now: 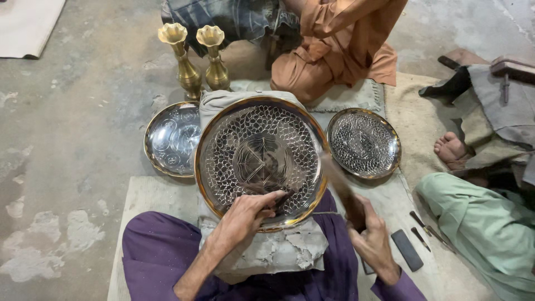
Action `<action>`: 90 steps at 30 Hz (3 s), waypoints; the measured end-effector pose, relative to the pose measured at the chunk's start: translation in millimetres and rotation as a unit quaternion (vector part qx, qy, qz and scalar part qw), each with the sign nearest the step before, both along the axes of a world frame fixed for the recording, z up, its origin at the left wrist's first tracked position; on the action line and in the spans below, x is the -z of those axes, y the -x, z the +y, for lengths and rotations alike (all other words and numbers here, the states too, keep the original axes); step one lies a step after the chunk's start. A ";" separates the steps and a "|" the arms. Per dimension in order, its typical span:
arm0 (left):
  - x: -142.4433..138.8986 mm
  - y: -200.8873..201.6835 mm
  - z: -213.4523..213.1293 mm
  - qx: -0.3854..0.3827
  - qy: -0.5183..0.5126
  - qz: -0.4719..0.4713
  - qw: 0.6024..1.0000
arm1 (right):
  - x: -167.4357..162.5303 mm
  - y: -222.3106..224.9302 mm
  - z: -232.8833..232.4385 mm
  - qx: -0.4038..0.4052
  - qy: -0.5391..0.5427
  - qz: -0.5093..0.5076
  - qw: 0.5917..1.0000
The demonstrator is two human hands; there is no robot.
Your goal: The person sits on the floor engraving decorative patterns into a large brass tray, holding a chisel against the surface with one hand and striking it with a wooden mallet with the other, repositioning the chisel repeatedly across the patterned design.
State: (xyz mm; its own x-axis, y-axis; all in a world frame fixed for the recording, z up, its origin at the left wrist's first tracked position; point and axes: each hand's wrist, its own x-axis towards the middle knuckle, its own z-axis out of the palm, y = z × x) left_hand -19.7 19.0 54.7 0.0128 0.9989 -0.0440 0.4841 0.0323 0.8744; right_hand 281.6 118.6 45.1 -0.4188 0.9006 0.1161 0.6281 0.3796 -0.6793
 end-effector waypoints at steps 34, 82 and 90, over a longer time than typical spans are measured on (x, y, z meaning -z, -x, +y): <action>33.7 24.6 11.9 0.114 -0.113 0.073 0.984 | 35.8 -21.1 -20.0 0.004 -0.040 -0.140 0.989; 25.6 -21.5 -31.2 -0.329 -0.054 -0.062 0.941 | -145.0 129.5 40.4 -0.257 -0.269 -0.278 0.886; 25.4 -14.2 -20.3 -0.260 -0.027 -0.092 0.961 | -133.7 105.9 44.8 -0.226 -0.169 -0.344 0.896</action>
